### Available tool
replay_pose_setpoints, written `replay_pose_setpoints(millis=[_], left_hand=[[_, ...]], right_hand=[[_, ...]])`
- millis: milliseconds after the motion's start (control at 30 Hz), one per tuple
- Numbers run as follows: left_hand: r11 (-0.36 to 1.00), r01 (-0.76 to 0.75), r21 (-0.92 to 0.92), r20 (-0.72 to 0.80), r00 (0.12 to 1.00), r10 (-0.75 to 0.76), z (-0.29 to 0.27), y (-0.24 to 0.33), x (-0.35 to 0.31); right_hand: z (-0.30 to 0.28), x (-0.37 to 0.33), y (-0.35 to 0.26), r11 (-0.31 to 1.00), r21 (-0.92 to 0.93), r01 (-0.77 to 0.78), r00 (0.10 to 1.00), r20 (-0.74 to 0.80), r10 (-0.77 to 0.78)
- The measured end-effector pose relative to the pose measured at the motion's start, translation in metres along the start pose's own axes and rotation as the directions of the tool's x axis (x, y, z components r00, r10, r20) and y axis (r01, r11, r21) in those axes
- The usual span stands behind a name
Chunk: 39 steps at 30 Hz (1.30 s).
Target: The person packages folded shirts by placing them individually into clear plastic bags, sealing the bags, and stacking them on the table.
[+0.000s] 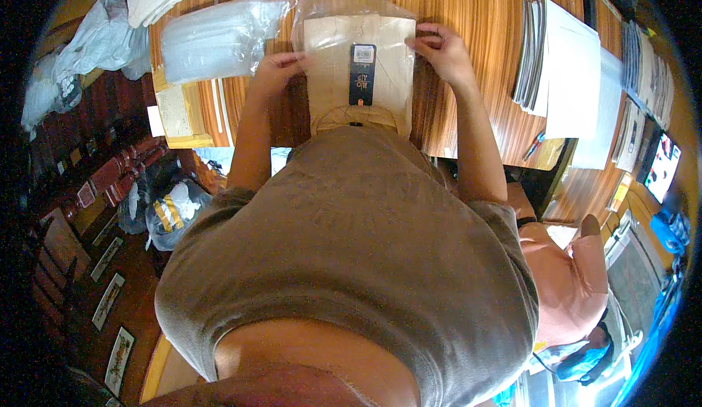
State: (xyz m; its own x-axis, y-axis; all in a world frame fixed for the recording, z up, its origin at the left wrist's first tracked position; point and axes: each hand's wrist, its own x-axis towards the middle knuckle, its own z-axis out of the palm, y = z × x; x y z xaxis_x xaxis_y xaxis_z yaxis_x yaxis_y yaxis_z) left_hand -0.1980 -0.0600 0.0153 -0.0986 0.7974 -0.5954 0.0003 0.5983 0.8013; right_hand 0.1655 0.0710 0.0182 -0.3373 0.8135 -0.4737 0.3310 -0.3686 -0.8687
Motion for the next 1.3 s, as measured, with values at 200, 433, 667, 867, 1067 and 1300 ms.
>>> replay_pose_setpoints(millis=[200, 433, 667, 867, 1067, 1300], left_hand=[[0.508, -0.574, 0.642, 0.019, 0.675, 0.738, 0.02, 0.015, -0.024], [0.299, -0.593, 0.748, 0.202, 0.632, 0.748, 0.012, 0.001, -0.005], [0.497, -0.639, 0.587, 0.288, 0.739, 0.609, 0.007, -0.011, -0.054], [0.765, -0.449, 0.461, 0.418, 0.871, 0.259, 0.004, -0.023, -0.101], [0.577, -0.467, 0.67, 0.368, 0.884, 0.289, 0.03, -0.009, -0.108], [0.106, -0.697, 0.709, 0.438, 0.553, 0.709, 0.111, 0.025, -0.047]], right_hand=[[0.005, -0.031, -0.024, 0.665, -0.546, 0.51, 0.797, 0.01, -0.603], [0.018, -0.039, 0.004, 0.437, -0.721, 0.538, 0.684, 0.071, -0.726], [0.024, -0.09, 0.035, 0.554, -0.625, 0.55, 0.76, 0.099, -0.642], [0.038, -0.151, 0.048, 0.762, -0.5, 0.411, 0.903, 0.107, -0.417], [0.028, -0.155, 0.039, 0.891, -0.444, 0.097, 0.99, 0.136, -0.04], [0.05, -0.116, 0.018, 0.987, 0.129, 0.1, 0.945, -0.323, -0.054]])
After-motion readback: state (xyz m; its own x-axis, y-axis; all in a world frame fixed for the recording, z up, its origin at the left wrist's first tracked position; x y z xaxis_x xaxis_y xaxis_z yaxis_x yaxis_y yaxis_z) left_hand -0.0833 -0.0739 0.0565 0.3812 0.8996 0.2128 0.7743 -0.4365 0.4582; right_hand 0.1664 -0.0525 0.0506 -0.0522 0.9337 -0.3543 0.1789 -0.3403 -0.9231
